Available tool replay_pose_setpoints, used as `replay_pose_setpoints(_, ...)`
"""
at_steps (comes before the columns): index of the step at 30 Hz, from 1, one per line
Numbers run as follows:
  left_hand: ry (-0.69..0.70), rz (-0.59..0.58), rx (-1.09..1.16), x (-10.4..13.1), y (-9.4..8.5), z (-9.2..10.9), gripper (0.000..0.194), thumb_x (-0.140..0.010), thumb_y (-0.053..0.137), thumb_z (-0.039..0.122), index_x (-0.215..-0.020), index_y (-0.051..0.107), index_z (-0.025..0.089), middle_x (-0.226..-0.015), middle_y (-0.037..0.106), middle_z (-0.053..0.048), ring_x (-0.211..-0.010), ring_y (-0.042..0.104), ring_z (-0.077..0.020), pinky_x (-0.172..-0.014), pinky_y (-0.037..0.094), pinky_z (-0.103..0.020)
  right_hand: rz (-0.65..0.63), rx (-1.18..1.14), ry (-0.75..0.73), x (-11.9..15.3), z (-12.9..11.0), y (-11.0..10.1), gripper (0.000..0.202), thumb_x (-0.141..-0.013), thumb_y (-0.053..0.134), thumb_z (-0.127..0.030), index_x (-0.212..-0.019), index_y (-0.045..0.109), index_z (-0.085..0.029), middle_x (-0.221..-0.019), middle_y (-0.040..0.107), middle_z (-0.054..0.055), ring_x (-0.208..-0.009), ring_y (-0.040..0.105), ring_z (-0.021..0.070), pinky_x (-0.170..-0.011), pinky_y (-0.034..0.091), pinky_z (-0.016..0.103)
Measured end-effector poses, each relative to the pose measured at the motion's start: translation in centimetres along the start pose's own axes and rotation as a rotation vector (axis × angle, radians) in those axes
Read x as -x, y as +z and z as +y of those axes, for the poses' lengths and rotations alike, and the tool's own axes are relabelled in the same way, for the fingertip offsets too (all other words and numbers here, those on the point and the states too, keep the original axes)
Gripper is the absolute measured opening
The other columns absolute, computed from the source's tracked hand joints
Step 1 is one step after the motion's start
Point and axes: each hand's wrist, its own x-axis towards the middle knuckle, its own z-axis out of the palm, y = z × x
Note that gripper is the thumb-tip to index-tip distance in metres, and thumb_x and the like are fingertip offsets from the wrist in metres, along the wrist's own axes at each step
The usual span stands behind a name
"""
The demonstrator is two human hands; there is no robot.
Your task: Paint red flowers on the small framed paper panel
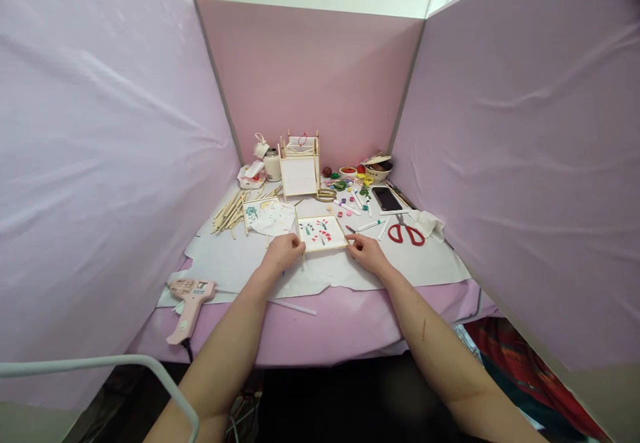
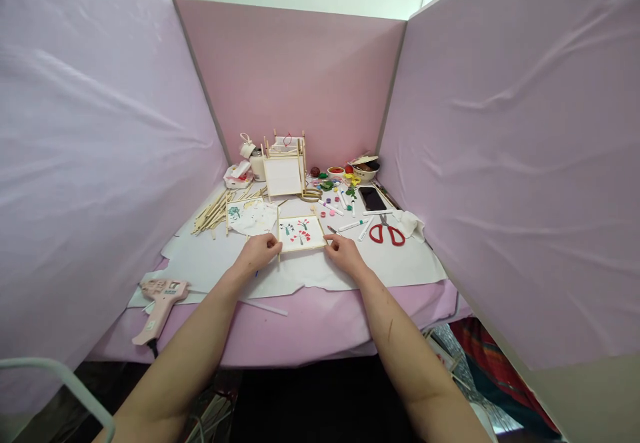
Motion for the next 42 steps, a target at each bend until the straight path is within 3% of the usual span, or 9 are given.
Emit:
replay_pose_setpoints(8, 0.01, -0.074, -0.115, 0.1, -0.2, -0.6, 0.024, -0.093, 0.059, 0.039, -0.1, 0.064, 0.016, -0.1, 0.065, -0.006, -0.088, 0.063, -0.0179, -0.08, 0.054, -0.037, -0.045, 0.119, -0.017, 0.3, -0.1, 0.0, 0.023, -0.083, 0.055, -0.032, -0.096, 0.071, -0.023, -0.056, 0.054, -0.006, -0.055, 0.049, 0.0138, -0.06, 0.037, 0.026)
replay_pose_setpoints(13, -0.033, -0.061, -0.155, 0.2, -0.4, -0.5, 0.026, -0.093, 0.058, 0.038, -0.106, 0.063, 0.016, -0.106, 0.065, -0.007, -0.093, 0.063, -0.0192, -0.083, 0.054, -0.039, 0.067, 0.17, 0.061, 0.0, -0.2, 0.2, 0.027, -0.087, 0.05, -0.038, -0.101, 0.067, -0.022, -0.063, 0.06, -0.002, -0.062, 0.054, 0.0172, -0.064, 0.038, 0.029)
replay_pose_setpoints(18, -0.035, -0.055, -0.172, 0.4, 0.2, 0.2, 0.028, -0.094, 0.059, 0.035, -0.115, 0.061, 0.017, -0.118, 0.062, -0.009, -0.102, 0.062, -0.0215, -0.087, 0.054, -0.043, 0.131, 0.189, 0.094, -1.3, -0.6, 1.2, 0.017, -0.081, 0.058, -0.036, -0.076, 0.065, -0.022, -0.081, 0.065, 0.006, -0.072, 0.056, 0.0201, -0.068, 0.037, 0.032)
replay_pose_setpoints(21, -0.037, -0.062, -0.165, 0.6, 0.3, 0.5, 0.028, -0.094, 0.058, 0.035, -0.116, 0.061, 0.017, -0.118, 0.062, -0.009, -0.102, 0.062, -0.0213, -0.087, 0.054, -0.042, 0.138, 0.141, 0.103, -1.9, -0.9, 1.6, 0.011, -0.075, 0.063, -0.029, -0.067, 0.058, -0.022, -0.074, 0.064, 0.005, -0.068, 0.055, 0.02, -0.065, 0.037, 0.031)
replay_pose_setpoints(29, -0.083, -0.019, -0.101, 0.6, 0.1, 0.3, 0.029, -0.094, 0.057, 0.036, -0.116, 0.061, 0.017, -0.118, 0.062, -0.009, -0.102, 0.062, -0.0216, -0.088, 0.053, -0.043, 0.212, -0.117, 0.001, -3.2, -3.4, -0.2, 0.023, -0.084, 0.054, -0.044, -0.09, 0.052, -0.022, -0.052, 0.047, -0.007, -0.05, 0.044, 0.0138, -0.053, 0.034, 0.027)
replay_pose_setpoints(32, -0.106, -0.03, -0.082, 0.4, 0.3, 0.1, 0.029, -0.094, 0.058, 0.035, -0.116, 0.061, 0.017, -0.117, 0.062, -0.009, -0.1, 0.063, -0.021, -0.086, 0.054, -0.042, 0.264, -0.198, -0.059, -6.0, -6.0, -0.5, 0.025, -0.083, 0.056, -0.045, -0.092, 0.05, -0.023, -0.055, 0.046, -0.007, -0.051, 0.043, 0.0125, -0.052, 0.035, 0.026)
replay_pose_setpoints(35, -0.107, -0.03, -0.077, 0.4, 0.5, -0.1, 0.03, -0.094, 0.058, 0.035, -0.118, 0.06, 0.016, -0.118, 0.062, -0.009, -0.101, 0.063, -0.0216, -0.087, 0.054, -0.043, 0.271, -0.274, -0.046, -10.5, -9.2, 0.9, 0.022, -0.085, 0.054, -0.043, -0.093, 0.048, -0.023, -0.06, 0.051, -0.006, -0.051, 0.046, 0.0119, -0.05, 0.037, 0.025)
replay_pose_setpoints(39, -0.092, -0.021, -0.089, 0.4, 0.5, -0.2, 0.031, -0.094, 0.058, 0.035, -0.118, 0.06, 0.016, -0.119, 0.062, -0.009, -0.102, 0.062, -0.0221, -0.088, 0.054, -0.044, 0.191, -0.323, 0.018, -17.2, -13.1, 5.3, 0.017, -0.085, 0.055, -0.038, -0.088, 0.05, -0.021, -0.068, 0.057, -0.003, -0.053, 0.051, 0.0109, -0.052, 0.04, 0.024)
replay_pose_setpoints(42, -0.081, -0.013, -0.094, 0.5, 0.4, -0.2, 0.03, -0.094, 0.058, 0.035, -0.117, 0.06, 0.016, -0.118, 0.062, -0.009, -0.101, 0.063, -0.0215, -0.086, 0.054, -0.043, 0.115, -0.317, 0.07, -20.3, -14.5, 9.0, 0.022, -0.085, 0.057, -0.041, -0.087, 0.052, -0.02, -0.075, 0.061, 0.0, -0.062, 0.057, 0.0131, -0.06, 0.045, 0.026)
